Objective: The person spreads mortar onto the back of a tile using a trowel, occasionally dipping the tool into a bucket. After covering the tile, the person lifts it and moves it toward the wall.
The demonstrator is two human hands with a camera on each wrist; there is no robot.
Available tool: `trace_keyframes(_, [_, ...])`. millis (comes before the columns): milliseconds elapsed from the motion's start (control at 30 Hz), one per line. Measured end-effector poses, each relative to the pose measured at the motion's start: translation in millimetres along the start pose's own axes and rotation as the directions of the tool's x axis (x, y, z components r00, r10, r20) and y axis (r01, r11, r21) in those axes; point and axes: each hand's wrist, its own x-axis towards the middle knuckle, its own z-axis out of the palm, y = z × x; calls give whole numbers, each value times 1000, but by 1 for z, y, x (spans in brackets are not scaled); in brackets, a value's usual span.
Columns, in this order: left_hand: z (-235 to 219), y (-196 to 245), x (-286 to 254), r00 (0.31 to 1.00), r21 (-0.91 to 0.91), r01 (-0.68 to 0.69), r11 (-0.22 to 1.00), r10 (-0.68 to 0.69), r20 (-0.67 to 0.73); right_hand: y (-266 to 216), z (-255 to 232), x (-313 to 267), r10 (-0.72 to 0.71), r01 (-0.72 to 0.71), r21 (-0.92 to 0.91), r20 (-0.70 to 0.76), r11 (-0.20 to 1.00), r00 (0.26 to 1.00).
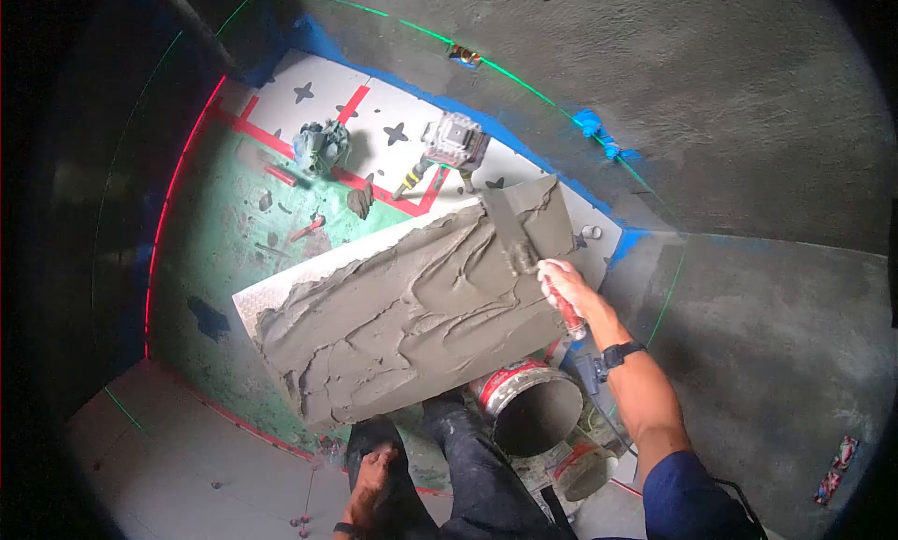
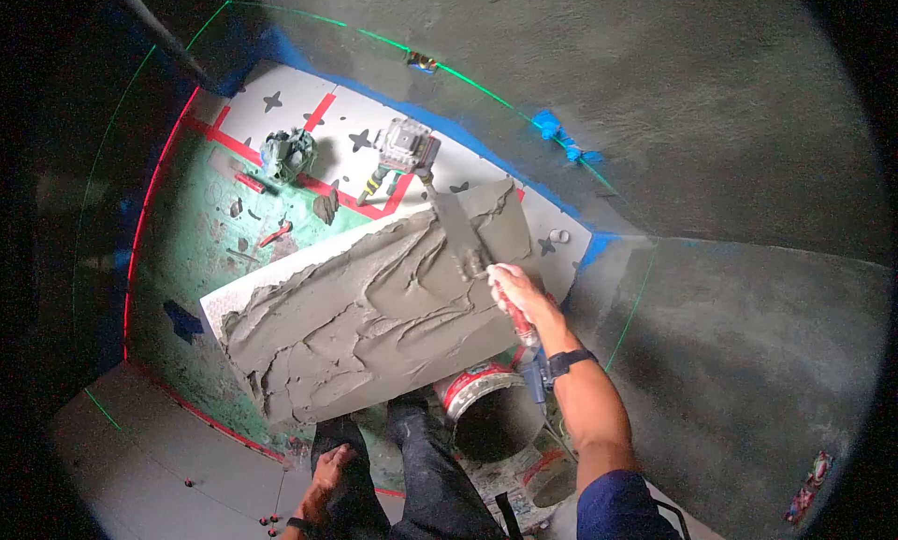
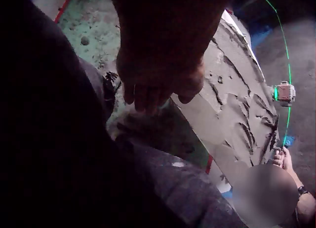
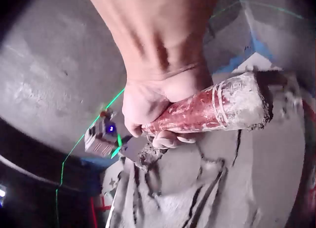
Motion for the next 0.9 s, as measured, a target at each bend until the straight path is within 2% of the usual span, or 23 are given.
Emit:
trace_keyframes(33, [-10,-7,-1,1000,-5,8,1000,-8,5,5,23,5,-3,2,17,56,1000,998])
trace_keyframes(100, [-27,-16,-8,996,-143,52,988,-61,-60,11,74,24,8,-2,-35,158,999,987])
trace_keyframes(133, [-36,-15,-14,994,-167,34,985,-50,-93,-1,107,22,45,-28,-111,157,993,987])
trace_keyframes(167, [-48,-29,-9,995,-176,26,984,-42,-90,-1,134,34,67,-52,-89,169,995,983])
trace_keyframes(233, [-71,-78,-2,990,-186,-1,983,-25,-136,-20,188,45,24,1,-127,194,992,981])
trace_keyframes(267, [-79,-62,-13,984,-108,30,994,-49,-174,-27,211,56,-19,61,-151,265,987,964])
trace_keyframes(300, [-87,-68,-13,983,-115,30,993,-50,-176,-36,234,66,-17,61,-157,269,986,963])
trace_keyframes(333, [-97,-78,-13,981,-171,8,985,-41,-190,-46,258,73,-3,71,-249,262,966,965])
trace_keyframes(367, [-104,-83,-15,979,-223,-14,975,-32,-201,-47,271,77,10,77,-338,249,938,968])
trace_keyframes(400, [-111,-88,-18,973,-143,15,990,-47,-226,-46,276,73,12,75,-339,247,938,969])
trace_keyframes(433, [-118,-88,-25,972,-148,13,989,-47,-229,-41,279,70,-24,94,-246,274,965,961])
trace_keyframes(467, [-123,-80,-32,974,-67,58,996,-71,-215,-40,281,67,-64,115,-156,301,981,952])
trace_keyframes(500, [-125,-71,-39,975,14,101,995,-96,-201,-37,275,56,-48,81,-108,281,991,958])
trace_keyframes(567, [-126,-58,-49,978,-64,56,996,-68,-198,-31,253,14,18,-24,27,213,999,977])
trace_keyframes(633, [-129,-68,-46,979,-128,49,991,-73,-190,-18,223,-14,103,-101,-25,178,995,979])
trace_keyframes(667, [-130,-76,-41,979,-145,48,988,-76,-192,-12,217,-23,169,-171,8,114,985,979])
trace_keyframes(733, [-134,-97,-33,986,-231,-8,973,-30,-163,0,233,-16,145,-139,-63,111,988,983])
trace_keyframes(800, [-141,-83,-42,986,-200,36,979,-67,-150,13,259,1,72,-47,-167,147,985,987])
trace_keyframes(867, [-145,-90,-40,986,-157,76,985,-98,-134,4,313,41,-48,96,-257,187,962,981])
trace_keyframes(900, [-146,-108,-34,986,-184,67,981,-93,-141,-17,347,49,-15,72,-341,166,937,986])
